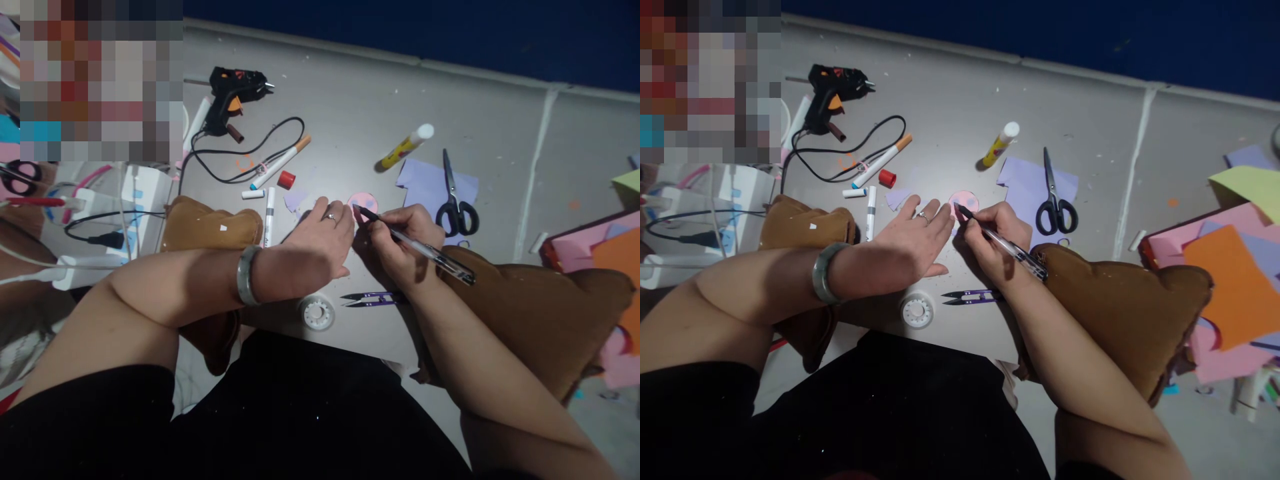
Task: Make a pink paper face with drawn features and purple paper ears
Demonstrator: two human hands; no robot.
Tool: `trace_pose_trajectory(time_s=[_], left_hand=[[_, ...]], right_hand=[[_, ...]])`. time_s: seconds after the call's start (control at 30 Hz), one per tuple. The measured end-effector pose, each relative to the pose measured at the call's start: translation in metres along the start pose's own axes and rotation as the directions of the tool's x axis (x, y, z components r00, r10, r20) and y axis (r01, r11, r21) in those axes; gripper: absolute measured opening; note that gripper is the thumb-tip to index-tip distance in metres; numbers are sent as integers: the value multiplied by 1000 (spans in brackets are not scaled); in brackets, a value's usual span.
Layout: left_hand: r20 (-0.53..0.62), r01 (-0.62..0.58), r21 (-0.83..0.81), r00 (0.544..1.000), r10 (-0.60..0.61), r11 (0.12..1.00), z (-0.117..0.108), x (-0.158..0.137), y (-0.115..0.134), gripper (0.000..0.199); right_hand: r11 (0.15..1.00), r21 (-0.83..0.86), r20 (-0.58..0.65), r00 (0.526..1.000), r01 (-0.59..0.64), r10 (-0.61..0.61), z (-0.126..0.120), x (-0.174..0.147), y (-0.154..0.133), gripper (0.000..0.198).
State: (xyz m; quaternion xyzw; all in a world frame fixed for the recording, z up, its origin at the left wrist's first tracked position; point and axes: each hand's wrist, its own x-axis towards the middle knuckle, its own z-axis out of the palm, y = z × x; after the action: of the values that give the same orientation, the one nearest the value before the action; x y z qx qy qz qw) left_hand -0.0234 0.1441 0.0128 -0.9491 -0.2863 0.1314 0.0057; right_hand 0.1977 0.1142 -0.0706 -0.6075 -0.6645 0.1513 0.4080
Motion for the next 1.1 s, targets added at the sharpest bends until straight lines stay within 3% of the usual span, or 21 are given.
trace_pose_trajectory(time_s=[0.27,0.57,0.87,1.1], left_hand=[[-78,5,61,997,0,998,7,-2,2,79],[-3,-1,-10,1000,1,1000,-2,0,0,76],[-47,2,-8,999,-2,1000,4,-2,0,75],[-64,-1,31,998,3,1000,4,-2,1,74]], right_hand=[[997,-50,-7,999,-54,54,1,-1,-4,23],[992,-14,19,992,-126,126,0,0,-5,19],[993,-7,-94,989,-118,116,4,-2,-9,12],[994,-16,-17,994,-108,108,0,-3,0,18]])
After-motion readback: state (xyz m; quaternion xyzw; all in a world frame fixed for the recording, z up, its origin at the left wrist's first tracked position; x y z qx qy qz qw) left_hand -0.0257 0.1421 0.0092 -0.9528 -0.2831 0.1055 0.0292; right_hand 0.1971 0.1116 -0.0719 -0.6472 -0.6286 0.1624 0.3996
